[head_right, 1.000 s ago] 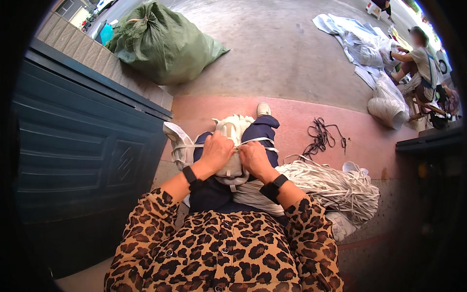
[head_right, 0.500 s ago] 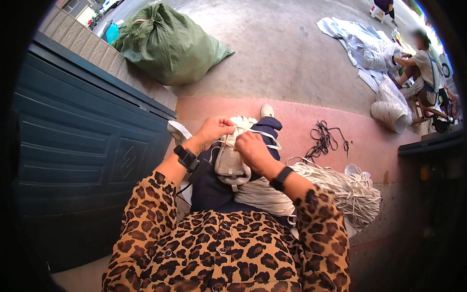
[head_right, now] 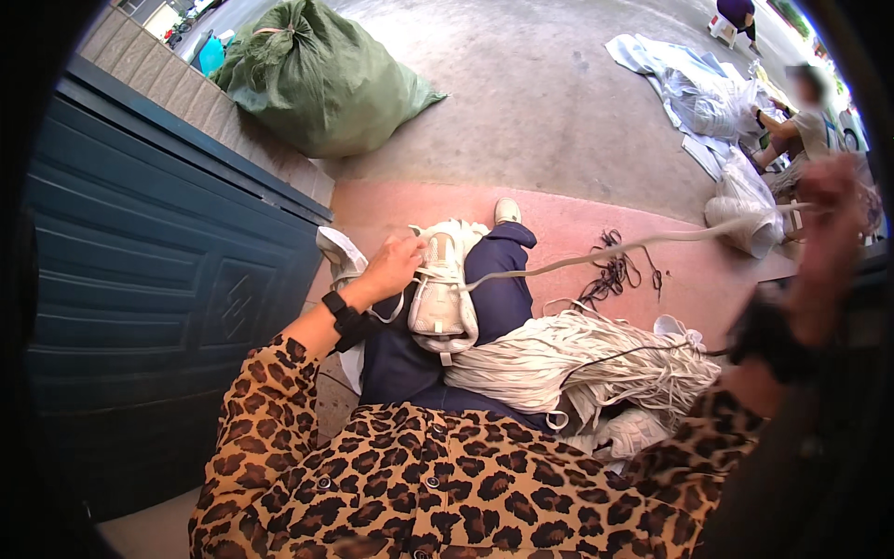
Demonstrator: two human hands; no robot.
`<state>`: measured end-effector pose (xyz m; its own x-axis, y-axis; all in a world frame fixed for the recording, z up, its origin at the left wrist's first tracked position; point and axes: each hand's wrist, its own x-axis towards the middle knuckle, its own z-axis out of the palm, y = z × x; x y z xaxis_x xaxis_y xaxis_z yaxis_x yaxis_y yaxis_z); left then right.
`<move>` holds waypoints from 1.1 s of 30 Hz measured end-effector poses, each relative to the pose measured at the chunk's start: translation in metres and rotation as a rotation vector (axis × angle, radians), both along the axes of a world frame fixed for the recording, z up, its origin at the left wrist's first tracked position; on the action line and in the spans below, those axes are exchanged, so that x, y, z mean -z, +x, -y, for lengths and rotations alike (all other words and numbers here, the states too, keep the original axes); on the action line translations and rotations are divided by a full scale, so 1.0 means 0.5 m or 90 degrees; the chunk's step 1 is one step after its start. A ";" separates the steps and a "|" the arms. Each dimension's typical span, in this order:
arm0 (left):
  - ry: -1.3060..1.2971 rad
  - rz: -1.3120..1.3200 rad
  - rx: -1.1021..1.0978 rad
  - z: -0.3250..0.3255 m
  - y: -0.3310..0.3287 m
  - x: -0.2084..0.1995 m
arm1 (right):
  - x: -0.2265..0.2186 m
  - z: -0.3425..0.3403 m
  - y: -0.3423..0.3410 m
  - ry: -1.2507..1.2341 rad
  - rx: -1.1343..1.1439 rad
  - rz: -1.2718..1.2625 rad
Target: The person laces a shoe by hand, threading a long white lace through the eyelets and pulling it tight. They repeatedly pick up and set down additional shoes from a pile, repeating the threading process on each shoe.
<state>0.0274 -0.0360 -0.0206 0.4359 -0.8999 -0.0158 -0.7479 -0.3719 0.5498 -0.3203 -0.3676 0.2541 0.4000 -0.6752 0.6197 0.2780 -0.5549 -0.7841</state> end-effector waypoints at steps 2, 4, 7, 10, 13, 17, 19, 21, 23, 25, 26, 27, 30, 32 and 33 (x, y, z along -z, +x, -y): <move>0.012 -0.016 0.025 -0.020 0.012 0.013 | 0.174 -0.041 0.081 0.321 -0.382 -0.050; 0.012 -0.037 0.023 -0.048 0.014 0.005 | 0.289 -0.230 0.231 0.230 -0.075 -0.485; 0.008 -0.109 0.038 -0.035 0.010 -0.001 | 0.469 -0.387 0.340 0.154 -0.368 -0.566; 0.027 -0.131 -0.001 -0.038 0.011 -0.001 | 0.505 -0.490 0.386 -0.002 -0.226 -0.663; 0.048 -0.319 -0.052 -0.041 0.011 -0.008 | 0.540 -0.518 0.410 -0.119 -0.153 -0.626; 0.038 -0.402 -0.101 -0.050 0.021 0.019 | 0.566 -0.531 0.431 -0.264 -0.159 -0.665; 0.031 -0.406 -0.105 -0.051 0.017 0.018 | 0.566 -0.536 0.431 -0.317 -0.152 -0.653; 0.009 -0.493 -0.151 -0.048 0.004 0.005 | 0.555 -0.535 0.425 -0.410 -0.162 -0.690; 0.010 -0.539 -0.172 -0.042 0.000 -0.016 | 0.529 -0.513 0.420 -0.407 -0.247 -0.730; 0.012 -0.588 -0.186 -0.035 -0.002 -0.031 | 0.492 -0.482 0.401 -0.401 -0.328 -0.773; 0.004 -0.649 -0.204 -0.033 -0.002 -0.037 | 0.468 -0.466 0.387 -0.319 -0.361 -0.817; -0.004 -0.712 -0.220 -0.029 -0.003 -0.042 | 0.460 -0.440 0.370 -0.234 -0.391 -0.859; 0.038 -0.751 -0.239 -0.042 0.012 -0.057 | 0.302 -0.295 0.241 0.599 -0.247 -0.318; 0.091 -0.754 -0.247 -0.026 0.015 -0.061 | 0.163 -0.154 0.131 0.473 -0.356 0.061; 0.097 -0.761 -0.220 0.003 0.010 -0.050 | 0.063 -0.087 0.048 0.482 -0.600 0.156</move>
<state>0.0325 -0.0374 0.0043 0.2896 -0.6962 -0.6568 0.3374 -0.5679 0.7507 -0.2963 -0.3242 0.2227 0.8540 -0.4065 0.3248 0.5076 0.5137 -0.6917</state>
